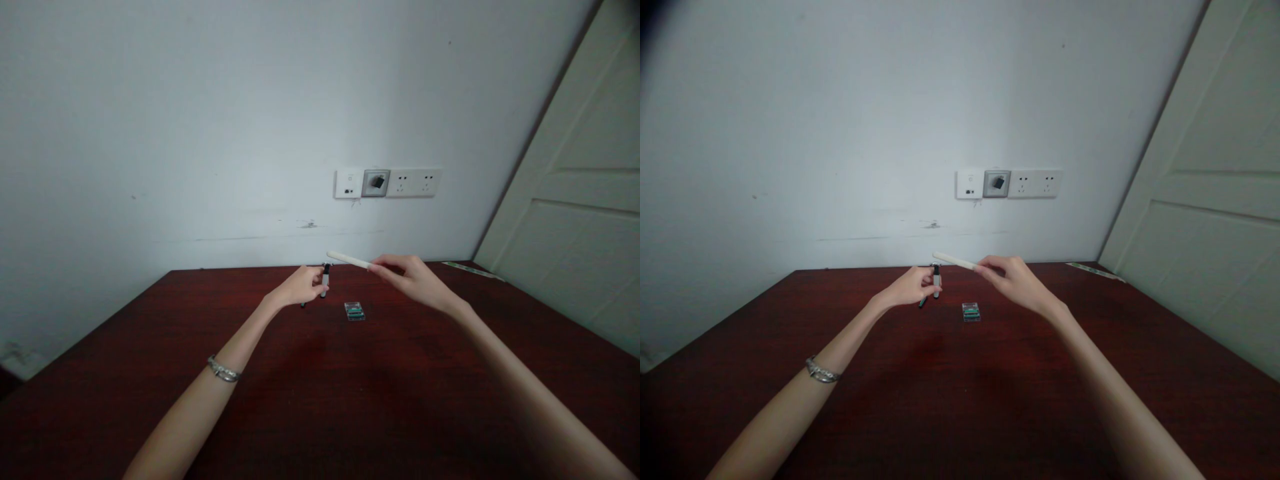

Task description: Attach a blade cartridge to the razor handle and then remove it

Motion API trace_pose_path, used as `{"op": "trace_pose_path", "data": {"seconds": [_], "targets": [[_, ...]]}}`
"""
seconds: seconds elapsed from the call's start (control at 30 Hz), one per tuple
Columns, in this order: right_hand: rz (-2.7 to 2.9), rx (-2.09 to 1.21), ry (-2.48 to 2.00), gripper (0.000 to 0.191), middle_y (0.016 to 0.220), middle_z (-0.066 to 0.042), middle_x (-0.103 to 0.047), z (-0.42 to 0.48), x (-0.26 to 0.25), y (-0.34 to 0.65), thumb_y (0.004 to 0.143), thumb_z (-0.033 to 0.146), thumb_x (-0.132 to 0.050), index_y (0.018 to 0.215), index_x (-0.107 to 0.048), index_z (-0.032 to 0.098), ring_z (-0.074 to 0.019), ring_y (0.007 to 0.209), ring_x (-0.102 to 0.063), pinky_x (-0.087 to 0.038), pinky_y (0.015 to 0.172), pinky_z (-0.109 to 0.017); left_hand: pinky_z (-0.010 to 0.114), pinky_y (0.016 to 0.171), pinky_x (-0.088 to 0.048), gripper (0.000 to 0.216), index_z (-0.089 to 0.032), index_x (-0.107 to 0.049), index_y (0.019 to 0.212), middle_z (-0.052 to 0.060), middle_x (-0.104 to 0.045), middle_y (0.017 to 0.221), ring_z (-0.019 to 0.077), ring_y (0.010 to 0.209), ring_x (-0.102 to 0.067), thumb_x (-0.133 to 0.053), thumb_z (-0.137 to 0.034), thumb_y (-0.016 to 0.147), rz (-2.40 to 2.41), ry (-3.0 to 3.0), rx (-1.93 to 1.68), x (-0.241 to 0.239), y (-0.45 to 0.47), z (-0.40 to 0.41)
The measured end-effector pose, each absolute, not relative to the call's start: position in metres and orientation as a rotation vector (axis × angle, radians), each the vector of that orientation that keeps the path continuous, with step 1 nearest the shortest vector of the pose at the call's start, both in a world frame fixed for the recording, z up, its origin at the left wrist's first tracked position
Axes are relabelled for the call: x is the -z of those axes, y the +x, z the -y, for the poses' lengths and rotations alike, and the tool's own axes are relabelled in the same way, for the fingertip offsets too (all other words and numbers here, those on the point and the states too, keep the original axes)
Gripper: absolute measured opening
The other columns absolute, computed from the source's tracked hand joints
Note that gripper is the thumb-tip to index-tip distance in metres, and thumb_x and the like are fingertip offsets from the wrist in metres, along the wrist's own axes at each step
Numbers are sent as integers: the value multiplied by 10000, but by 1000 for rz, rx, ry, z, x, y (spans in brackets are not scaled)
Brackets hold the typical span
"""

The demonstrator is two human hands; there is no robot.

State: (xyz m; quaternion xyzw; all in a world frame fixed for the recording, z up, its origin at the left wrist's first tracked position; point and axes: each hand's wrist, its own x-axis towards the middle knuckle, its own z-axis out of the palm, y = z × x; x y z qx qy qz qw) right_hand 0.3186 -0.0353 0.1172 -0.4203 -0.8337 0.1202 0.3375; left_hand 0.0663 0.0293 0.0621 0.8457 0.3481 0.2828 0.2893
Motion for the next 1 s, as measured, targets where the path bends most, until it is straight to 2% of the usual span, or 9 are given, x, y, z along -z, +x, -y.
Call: {"op": "trace_pose_path", "data": {"seconds": [0.2,0.47,0.67,1.0], "targets": [[2208,-341,-1119,422,790,-44,-697,40,-119,312,854,478,-431,876,-707,159,-177,696,-572,-427,676,-284,257,606,-436,93,-148,-557,781,59,-659,726,159,646,-605,-551,-240,768,-1016,2368,-836,-60,67,-29],[2151,-305,-1174,449,689,-21,-672,35,-119,324,842,497,-445,784,-731,155,-178,631,-565,-405,571,-263,241,602,-420,88,-142,-560,756,51,-644,705,150,647,-594,-530,-224,767,-1016,2393,-830,-60,66,-30],[2185,-326,-1130,428,714,-17,-689,34,-115,317,840,488,-453,846,-736,167,-180,637,-571,-421,594,-270,244,605,-424,91,-143,-544,747,52,-642,700,149,656,-595,-539,-232,766,-981,2352,-842,-58,67,-29],[2144,-319,-1150,450,678,-20,-662,39,-116,318,839,516,-441,756,-719,171,-180,617,-553,-400,556,-269,236,581,-415,108,-151,-538,719,47,-634,659,143,624,-591,-543,-250,762,-946,2306,-839,-59,68,-27]]}}
